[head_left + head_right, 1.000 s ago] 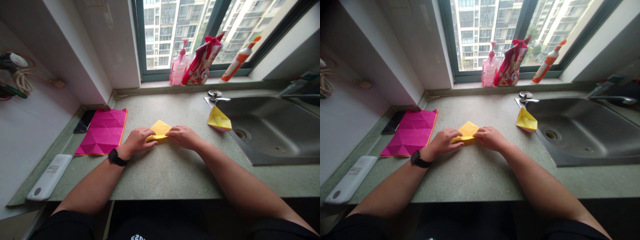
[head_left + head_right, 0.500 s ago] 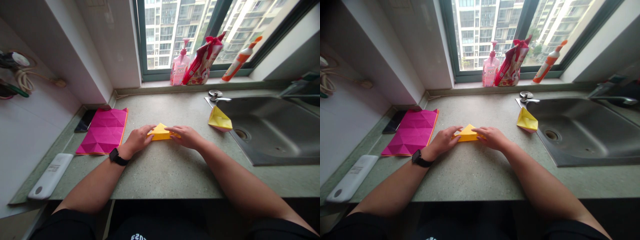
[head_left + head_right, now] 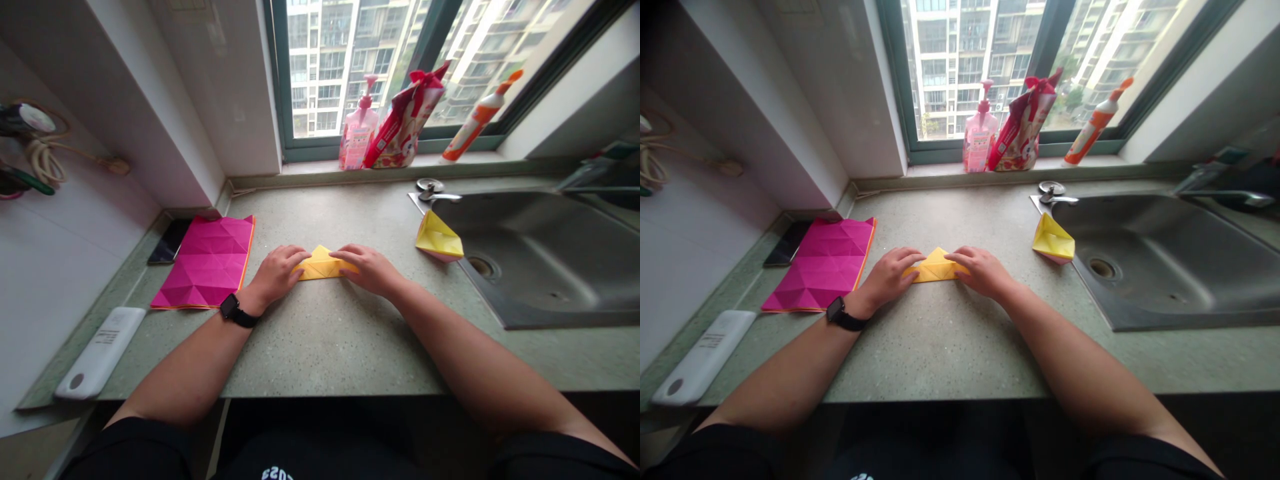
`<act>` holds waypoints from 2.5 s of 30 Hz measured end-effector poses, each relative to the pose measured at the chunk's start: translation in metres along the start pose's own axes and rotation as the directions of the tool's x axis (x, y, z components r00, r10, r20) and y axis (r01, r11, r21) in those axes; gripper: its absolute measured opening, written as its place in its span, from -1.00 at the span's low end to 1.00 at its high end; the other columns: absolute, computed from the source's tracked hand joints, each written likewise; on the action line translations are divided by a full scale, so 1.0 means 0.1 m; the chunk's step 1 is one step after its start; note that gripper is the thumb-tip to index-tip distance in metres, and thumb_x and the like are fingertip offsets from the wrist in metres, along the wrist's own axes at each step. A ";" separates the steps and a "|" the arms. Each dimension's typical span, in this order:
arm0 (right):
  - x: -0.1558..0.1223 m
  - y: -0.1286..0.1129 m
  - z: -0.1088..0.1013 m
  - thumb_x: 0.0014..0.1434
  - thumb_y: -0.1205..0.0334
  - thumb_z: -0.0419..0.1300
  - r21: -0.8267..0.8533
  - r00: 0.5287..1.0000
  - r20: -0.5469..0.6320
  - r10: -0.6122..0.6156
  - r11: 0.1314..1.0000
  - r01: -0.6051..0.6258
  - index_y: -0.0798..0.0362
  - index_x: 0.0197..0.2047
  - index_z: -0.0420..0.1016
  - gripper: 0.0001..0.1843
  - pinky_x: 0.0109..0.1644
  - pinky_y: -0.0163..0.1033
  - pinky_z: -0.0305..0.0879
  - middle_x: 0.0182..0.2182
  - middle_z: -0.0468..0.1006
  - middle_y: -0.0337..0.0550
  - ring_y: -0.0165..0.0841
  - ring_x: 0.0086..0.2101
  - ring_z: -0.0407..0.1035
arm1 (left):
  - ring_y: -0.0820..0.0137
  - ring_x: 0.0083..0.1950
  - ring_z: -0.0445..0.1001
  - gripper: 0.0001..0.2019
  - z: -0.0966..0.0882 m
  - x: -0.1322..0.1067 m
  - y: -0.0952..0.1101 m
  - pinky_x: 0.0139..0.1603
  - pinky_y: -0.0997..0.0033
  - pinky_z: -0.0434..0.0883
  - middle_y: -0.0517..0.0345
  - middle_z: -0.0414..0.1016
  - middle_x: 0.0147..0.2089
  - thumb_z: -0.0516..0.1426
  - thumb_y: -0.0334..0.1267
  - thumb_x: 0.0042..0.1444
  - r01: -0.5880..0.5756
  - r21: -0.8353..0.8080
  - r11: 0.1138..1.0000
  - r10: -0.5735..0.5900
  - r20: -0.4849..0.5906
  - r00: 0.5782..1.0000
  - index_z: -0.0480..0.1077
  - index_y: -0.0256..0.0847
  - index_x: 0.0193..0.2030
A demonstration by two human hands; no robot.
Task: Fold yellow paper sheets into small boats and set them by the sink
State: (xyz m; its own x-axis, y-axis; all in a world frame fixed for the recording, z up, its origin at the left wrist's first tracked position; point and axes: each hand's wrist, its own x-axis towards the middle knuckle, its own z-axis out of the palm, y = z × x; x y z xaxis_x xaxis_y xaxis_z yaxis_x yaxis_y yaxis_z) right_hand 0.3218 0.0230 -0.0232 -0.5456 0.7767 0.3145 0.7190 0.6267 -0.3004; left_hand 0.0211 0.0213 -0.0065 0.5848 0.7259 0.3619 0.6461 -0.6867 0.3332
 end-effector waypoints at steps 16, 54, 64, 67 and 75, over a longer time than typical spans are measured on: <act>0.06 -0.07 0.01 0.40 0.21 0.31 -0.123 1.000 0.016 0.015 0.992 -0.013 -0.13 -0.17 0.75 -0.85 0.05 -0.02 0.17 -0.13 0.73 -0.11 -0.17 -0.14 0.49 | 0.17 0.11 0.60 -0.73 0.06 -0.01 0.29 0.16 0.09 0.50 -0.03 0.65 0.11 0.10 -0.28 0.53 -0.161 0.026 0.987 0.153 0.206 0.967 0.60 -0.09 0.20; -0.15 0.62 -0.18 0.18 -0.03 0.47 -0.081 0.925 0.207 0.319 0.948 -0.308 -0.15 0.44 0.49 -0.22 0.51 0.36 0.22 0.46 0.41 0.11 0.19 0.45 0.25 | 0.13 0.16 0.53 -0.71 0.03 -0.02 0.41 0.39 -0.09 0.32 -0.03 0.61 0.15 0.09 -0.22 0.53 -0.095 0.098 0.991 0.065 0.271 0.960 0.61 -0.05 0.20; -0.09 0.44 -0.47 0.31 -0.07 0.39 0.158 0.991 0.034 0.133 0.978 -0.137 -0.16 0.41 0.52 -0.35 0.37 0.16 0.46 0.30 0.58 0.02 -0.01 0.25 0.51 | 0.16 0.15 0.61 -0.79 -0.02 -0.01 0.39 0.51 -0.26 0.25 0.04 0.69 0.11 0.14 -0.31 0.47 -0.039 0.016 0.999 0.033 0.263 0.964 0.61 -0.10 0.08; 0.00 0.15 -0.34 0.42 0.07 0.30 0.132 0.986 -0.161 0.037 0.991 -0.015 -0.10 0.17 0.69 -0.68 0.23 0.09 0.52 0.09 0.69 0.01 -0.09 0.09 0.58 | 0.17 0.16 0.62 -0.78 0.01 -0.02 0.38 0.51 -0.26 0.26 0.05 0.70 0.12 0.15 -0.31 0.48 -0.045 0.011 0.999 0.041 0.238 0.970 0.64 -0.07 0.08; 0.01 -0.22 0.06 0.40 0.26 0.33 0.061 0.991 0.026 -0.128 0.990 0.127 -0.17 -0.05 0.80 -0.80 -0.06 -0.13 0.49 -0.12 0.72 -0.11 -0.25 -0.16 0.59 | 0.17 0.15 0.61 -0.76 0.04 -0.04 0.38 0.51 -0.27 0.25 0.08 0.70 0.11 0.17 -0.29 0.49 -0.062 0.029 0.998 0.054 0.219 0.974 0.66 -0.04 0.13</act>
State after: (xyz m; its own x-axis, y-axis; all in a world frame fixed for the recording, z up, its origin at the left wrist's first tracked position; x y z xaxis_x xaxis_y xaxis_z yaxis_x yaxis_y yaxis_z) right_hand 0.3030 0.0103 -0.0212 -0.6445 0.6912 0.3270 0.6164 0.7227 -0.3127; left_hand 0.0455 -0.0082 0.0008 0.7118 0.6789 0.1803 0.6227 -0.7287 0.2852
